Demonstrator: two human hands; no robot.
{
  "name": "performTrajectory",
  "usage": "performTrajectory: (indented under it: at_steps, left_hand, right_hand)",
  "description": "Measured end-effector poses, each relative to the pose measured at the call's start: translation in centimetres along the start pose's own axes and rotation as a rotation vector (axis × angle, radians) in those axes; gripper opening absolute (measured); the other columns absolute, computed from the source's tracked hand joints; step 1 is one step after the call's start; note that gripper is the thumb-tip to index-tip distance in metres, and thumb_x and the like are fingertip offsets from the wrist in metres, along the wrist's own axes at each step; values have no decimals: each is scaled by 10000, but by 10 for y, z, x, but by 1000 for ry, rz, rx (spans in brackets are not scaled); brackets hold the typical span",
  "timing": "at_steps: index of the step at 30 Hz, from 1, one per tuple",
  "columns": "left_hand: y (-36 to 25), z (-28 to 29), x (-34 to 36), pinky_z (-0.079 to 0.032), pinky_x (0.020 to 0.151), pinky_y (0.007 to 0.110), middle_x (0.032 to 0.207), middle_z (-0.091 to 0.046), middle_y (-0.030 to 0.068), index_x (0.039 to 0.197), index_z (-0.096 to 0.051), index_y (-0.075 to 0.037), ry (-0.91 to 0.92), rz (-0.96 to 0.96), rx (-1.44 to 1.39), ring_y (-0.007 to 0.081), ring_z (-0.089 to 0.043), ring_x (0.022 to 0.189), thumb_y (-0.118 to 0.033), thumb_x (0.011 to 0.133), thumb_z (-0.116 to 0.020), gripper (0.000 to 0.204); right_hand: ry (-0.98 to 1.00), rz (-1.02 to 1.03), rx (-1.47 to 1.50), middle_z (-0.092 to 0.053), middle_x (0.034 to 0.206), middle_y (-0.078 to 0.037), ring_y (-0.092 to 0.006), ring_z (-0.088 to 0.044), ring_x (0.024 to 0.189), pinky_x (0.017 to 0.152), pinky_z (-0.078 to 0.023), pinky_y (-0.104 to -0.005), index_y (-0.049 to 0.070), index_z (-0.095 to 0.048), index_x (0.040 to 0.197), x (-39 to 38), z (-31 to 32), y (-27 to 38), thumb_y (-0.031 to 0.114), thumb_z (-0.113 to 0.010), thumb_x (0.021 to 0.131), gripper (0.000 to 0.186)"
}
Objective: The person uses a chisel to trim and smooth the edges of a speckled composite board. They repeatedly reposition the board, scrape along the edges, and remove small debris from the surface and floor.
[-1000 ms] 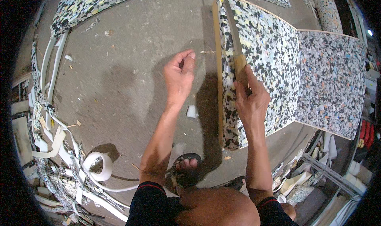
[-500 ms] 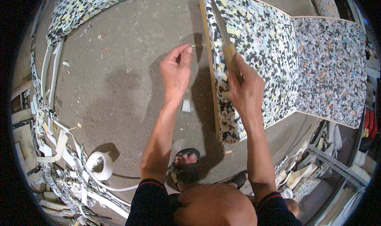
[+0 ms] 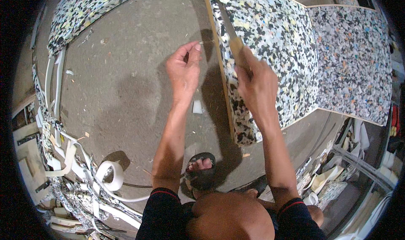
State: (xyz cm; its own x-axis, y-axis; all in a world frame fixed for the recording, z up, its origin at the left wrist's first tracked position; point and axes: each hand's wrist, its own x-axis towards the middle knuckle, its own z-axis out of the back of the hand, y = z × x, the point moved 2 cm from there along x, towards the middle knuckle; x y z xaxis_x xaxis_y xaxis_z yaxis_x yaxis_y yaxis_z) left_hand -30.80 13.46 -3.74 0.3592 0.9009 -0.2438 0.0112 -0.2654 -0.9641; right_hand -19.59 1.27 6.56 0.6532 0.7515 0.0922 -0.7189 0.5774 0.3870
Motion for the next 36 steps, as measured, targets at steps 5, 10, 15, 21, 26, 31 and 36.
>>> performTrajectory:
  at_steps: [5,10,15,21,26,31,36]
  left_hand:
    - [-2,-5,0,-520,698,269,956,-732,35,1130,-740,-42,-7,3,-31,102,-647,818,-230,1014,-668,232]
    - [-7,-4,4,-505,695,251,901,-718,40,1125,-740,25,-30,-28,-68,84,-614,774,-170,989,-704,240]
    - [-9,-3,-5,-500,695,248,894,-715,40,1125,-741,24,-25,-5,-4,85,-608,767,-177,984,-709,248]
    - [-15,-7,-5,-499,692,248,897,-717,42,1123,-737,34,-19,-41,3,88,-605,752,-191,982,-710,267]
    - [-16,-6,-10,-497,684,247,893,-717,40,1121,-734,41,-24,-5,29,96,-612,748,-171,970,-722,260]
    - [-13,-12,-19,-497,704,246,921,-730,75,1122,-735,41,0,35,11,101,-630,790,-137,959,-722,242]
    - [-11,-20,-16,-496,709,255,942,-738,99,1094,-744,42,25,30,39,108,-632,804,-126,947,-728,224]
  right_hand:
    - [-71,56,-18,-674,832,-259,-401,-679,752,696,-522,-469,42,-681,1303,26,-12,6,141,-752,860,459]
    - [89,-117,-16,-664,838,-226,-395,-664,724,674,-507,-471,61,-656,1357,-30,10,4,104,-726,865,498]
    - [-8,29,17,-647,841,-224,-406,-663,709,633,-518,-495,85,-641,1352,-13,2,0,122,-708,876,482]
    - [50,-34,-45,-638,831,-207,-395,-659,702,618,-512,-496,101,-627,1374,-36,4,-6,134,-713,881,501]
    - [87,-83,9,-641,826,-194,-369,-638,702,654,-500,-454,96,-629,1393,-74,21,-9,134,-732,883,521]
    - [61,-63,9,-640,823,-196,-376,-634,698,648,-500,-451,100,-629,1392,-52,7,-13,129,-741,878,526]
    - [89,-63,1,-632,833,-190,-376,-654,690,609,-513,-468,110,-608,1405,-86,17,-14,151,-727,896,524]
